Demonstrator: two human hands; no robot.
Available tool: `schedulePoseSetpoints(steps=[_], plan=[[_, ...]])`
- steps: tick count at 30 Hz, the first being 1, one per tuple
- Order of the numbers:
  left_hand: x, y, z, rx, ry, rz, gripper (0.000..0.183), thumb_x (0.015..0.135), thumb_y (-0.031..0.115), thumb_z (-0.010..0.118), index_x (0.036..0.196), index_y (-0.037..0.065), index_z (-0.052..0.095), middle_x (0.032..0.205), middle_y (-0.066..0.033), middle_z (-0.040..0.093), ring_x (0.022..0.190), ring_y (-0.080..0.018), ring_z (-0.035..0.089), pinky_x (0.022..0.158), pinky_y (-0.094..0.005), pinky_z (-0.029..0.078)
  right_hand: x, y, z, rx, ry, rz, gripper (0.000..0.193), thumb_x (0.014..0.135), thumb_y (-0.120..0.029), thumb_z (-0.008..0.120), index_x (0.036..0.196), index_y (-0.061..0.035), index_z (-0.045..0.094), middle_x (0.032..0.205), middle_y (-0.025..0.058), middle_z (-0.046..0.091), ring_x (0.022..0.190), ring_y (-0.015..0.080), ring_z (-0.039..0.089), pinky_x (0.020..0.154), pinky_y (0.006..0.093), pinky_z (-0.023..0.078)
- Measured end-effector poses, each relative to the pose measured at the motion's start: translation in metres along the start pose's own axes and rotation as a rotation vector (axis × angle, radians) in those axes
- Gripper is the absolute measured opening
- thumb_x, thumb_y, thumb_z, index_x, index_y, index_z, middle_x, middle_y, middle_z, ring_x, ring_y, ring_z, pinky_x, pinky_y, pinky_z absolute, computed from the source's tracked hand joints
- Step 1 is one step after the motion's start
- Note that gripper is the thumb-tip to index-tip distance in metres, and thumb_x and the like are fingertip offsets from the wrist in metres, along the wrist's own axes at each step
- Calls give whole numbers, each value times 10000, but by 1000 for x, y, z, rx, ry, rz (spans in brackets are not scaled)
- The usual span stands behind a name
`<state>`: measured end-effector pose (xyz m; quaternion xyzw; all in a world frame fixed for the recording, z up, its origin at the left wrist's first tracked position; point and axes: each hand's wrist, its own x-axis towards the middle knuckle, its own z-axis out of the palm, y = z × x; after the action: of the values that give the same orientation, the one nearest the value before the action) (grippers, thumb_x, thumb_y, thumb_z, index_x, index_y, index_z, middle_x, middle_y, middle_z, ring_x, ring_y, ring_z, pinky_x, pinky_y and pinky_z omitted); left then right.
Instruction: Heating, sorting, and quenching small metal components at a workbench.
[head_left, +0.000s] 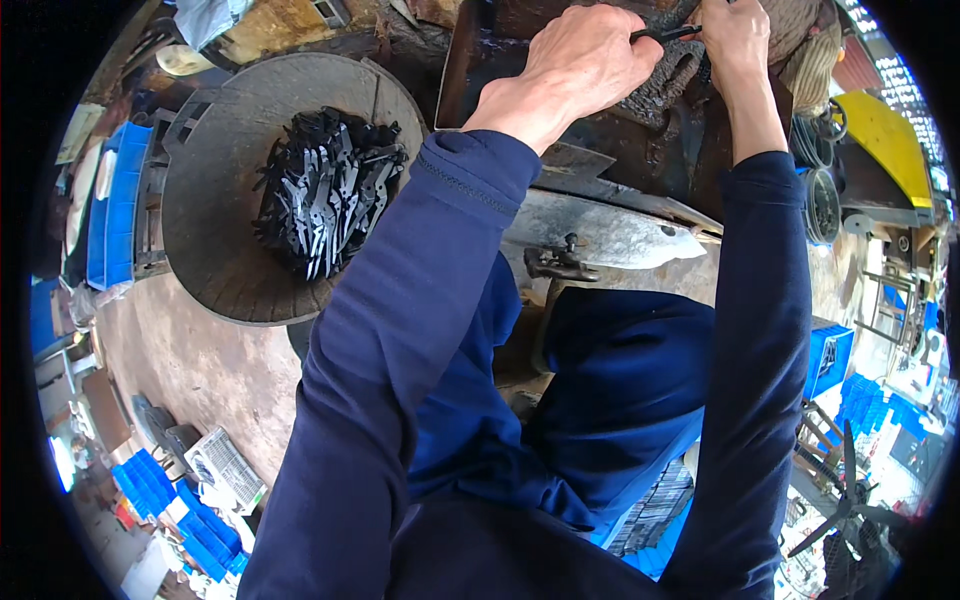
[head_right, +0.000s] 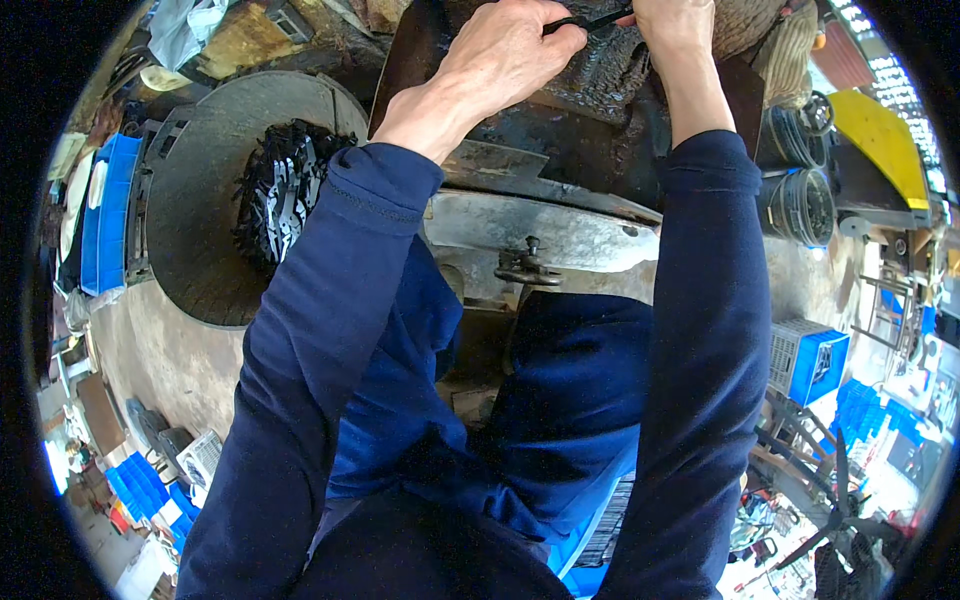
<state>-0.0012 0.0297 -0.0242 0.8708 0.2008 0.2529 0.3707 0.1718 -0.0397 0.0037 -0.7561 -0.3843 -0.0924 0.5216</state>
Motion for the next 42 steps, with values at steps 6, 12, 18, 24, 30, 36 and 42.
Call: schedulePoseSetpoints(steps=[6, 12, 18, 24, 30, 36, 42], plan=[[1, -1, 3, 48, -25, 7, 405, 957, 273, 619, 1189, -51, 691, 1116, -305, 698, 1058, -452, 677, 912, -493, 545, -4, -7, -1, 33, -31, 44, 345, 968, -317, 664, 998, 26, 671, 798, 73, 700, 644, 157, 601, 594, 324, 481], [1, 0, 6, 40, -50, 6, 402, 955, 275, 613, 1172, -54, 696, 1115, -307, 697, 1055, -454, 677, 909, -493, 545, -15, -13, 0, 176, -28, 65, 340, 968, -304, 669, 1017, 32, 660, 820, 74, 694, 602, 155, 595, 519, 316, 484], [1, 2, 4, 35, -52, 2, 394, 943, 269, 606, 1145, -55, 704, 1091, -319, 694, 1043, -469, 675, 912, -502, 541, -8, -8, 1, 155, -49, 97, 353, 970, -303, 671, 1009, 47, 652, 818, 79, 686, 591, 165, 604, 497, 323, 492], [1, 2, 3, 40, -54, -6, 395, 943, 268, 601, 1148, -53, 704, 1091, -320, 694, 1043, -468, 675, 917, -506, 538, -5, -2, -1, 92, -58, 60, 337, 972, -305, 667, 966, 32, 657, 787, 80, 675, 597, 162, 601, 515, 322, 494], [1, 1, 2, 30, -41, 7, 394, 940, 269, 607, 1148, -52, 705, 1092, -312, 698, 1036, -462, 679, 911, -504, 540, -6, -5, 0, 103, -54, 107, 313, 976, -297, 663, 956, 15, 658, 797, 77, 678, 603, 168, 613, 504, 323, 498], [1, 4, -2, 39, -72, -13, 384, 938, 270, 612, 1125, -50, 711, 1080, -304, 704, 1032, -461, 681, 906, -510, 540, -8, -8, 3, 151, -46, 127, 306, 984, -289, 657, 980, 17, 654, 819, 75, 688, 595, 166, 619, 474, 312, 508], [0, 4, -3, 41, -71, -15, 391, 936, 272, 616, 1147, -44, 708, 1102, -307, 699, 1051, -461, 677, 918, -508, 540, -9, -4, 3, 152, -67, 99, 324, 985, -299, 657, 1026, 23, 647, 853, 91, 705, 574, 176, 623, 466, 316, 512]])
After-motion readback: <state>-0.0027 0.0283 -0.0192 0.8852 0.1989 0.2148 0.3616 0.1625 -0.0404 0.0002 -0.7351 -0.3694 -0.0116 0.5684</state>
